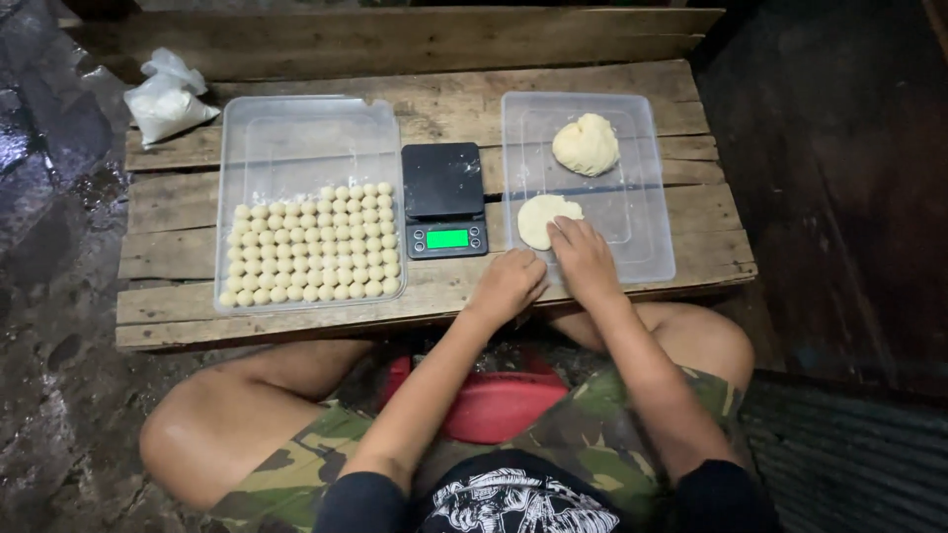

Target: Weighing small portions of dough on a digital scale and rolling them into small balls.

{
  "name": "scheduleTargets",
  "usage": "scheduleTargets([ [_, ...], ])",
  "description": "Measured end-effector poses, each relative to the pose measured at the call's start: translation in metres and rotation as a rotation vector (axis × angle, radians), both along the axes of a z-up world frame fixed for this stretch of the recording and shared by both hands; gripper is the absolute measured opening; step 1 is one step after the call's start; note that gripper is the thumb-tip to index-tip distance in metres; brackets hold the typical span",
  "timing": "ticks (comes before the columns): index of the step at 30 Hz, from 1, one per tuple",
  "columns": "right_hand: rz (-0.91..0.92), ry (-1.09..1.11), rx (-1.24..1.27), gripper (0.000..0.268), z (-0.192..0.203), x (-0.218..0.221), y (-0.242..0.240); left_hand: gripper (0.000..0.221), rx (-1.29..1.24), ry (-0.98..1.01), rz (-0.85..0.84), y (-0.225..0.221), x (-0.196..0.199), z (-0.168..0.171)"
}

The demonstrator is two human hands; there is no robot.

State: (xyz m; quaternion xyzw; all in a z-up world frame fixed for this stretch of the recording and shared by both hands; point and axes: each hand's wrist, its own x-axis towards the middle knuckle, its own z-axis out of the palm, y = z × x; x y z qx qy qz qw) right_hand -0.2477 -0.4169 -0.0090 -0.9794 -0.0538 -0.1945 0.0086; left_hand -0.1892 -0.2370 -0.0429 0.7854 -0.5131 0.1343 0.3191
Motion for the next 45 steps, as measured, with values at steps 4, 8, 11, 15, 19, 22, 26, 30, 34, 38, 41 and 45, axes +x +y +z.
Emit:
scheduleTargets([
  [4, 0.087, -0.061, 0.022, 0.018, 0.003, 0.001, -0.007, 0.027, 0.024, 0.149, -0.015, -0.004, 0.001, -0.004],
  [8, 0.093, -0.063, 0.106, 0.017, -0.009, -0.005, -0.017, 0.028, 0.044, 0.245, 0.002, -0.005, 0.001, -0.006],
  [11, 0.051, -0.094, 0.041, 0.035, 0.008, -0.006, -0.007, 0.024, 0.054, 0.244, 0.013, -0.004, -0.001, -0.007],
  [15, 0.087, -0.079, 0.036, 0.027, 0.026, -0.001, 0.002, 0.025, 0.071, 0.252, -0.006, -0.001, -0.001, 0.004],
  [19, 0.131, -0.108, 0.004, 0.013, 0.006, 0.002, -0.006, 0.021, 0.108, 0.238, -0.003, -0.003, 0.001, 0.004],
  [22, 0.146, -0.104, 0.069, 0.013, 0.007, -0.010, -0.005, 0.021, 0.115, 0.262, -0.011, -0.003, -0.001, -0.002],
  [26, 0.108, -0.120, 0.124, 0.018, 0.009, -0.018, -0.006, 0.021, 0.113, 0.276, 0.000, -0.003, -0.002, 0.000],
  [30, 0.028, -0.201, -0.014, 0.029, 0.017, -0.013, 0.005, 0.026, 0.116, 0.294, 0.002, 0.001, -0.003, 0.013],
  [34, 0.087, -0.185, -0.054, 0.010, 0.017, -0.005, 0.006, 0.030, 0.147, 0.280, 0.027, -0.006, -0.003, 0.010],
  [38, 0.157, -0.179, -0.047, 0.007, 0.015, -0.011, 0.001, 0.028, 0.140, 0.256, 0.037, -0.011, 0.001, 0.001],
  [41, 0.171, -0.126, 0.028, 0.006, 0.026, -0.027, 0.007, 0.028, 0.120, 0.250, 0.060, -0.012, -0.003, 0.000],
  [45, 0.102, -0.055, 0.321, 0.011, 0.016, -0.041, -0.002, 0.028, 0.088, 0.252, 0.055, -0.012, -0.003, -0.005],
])
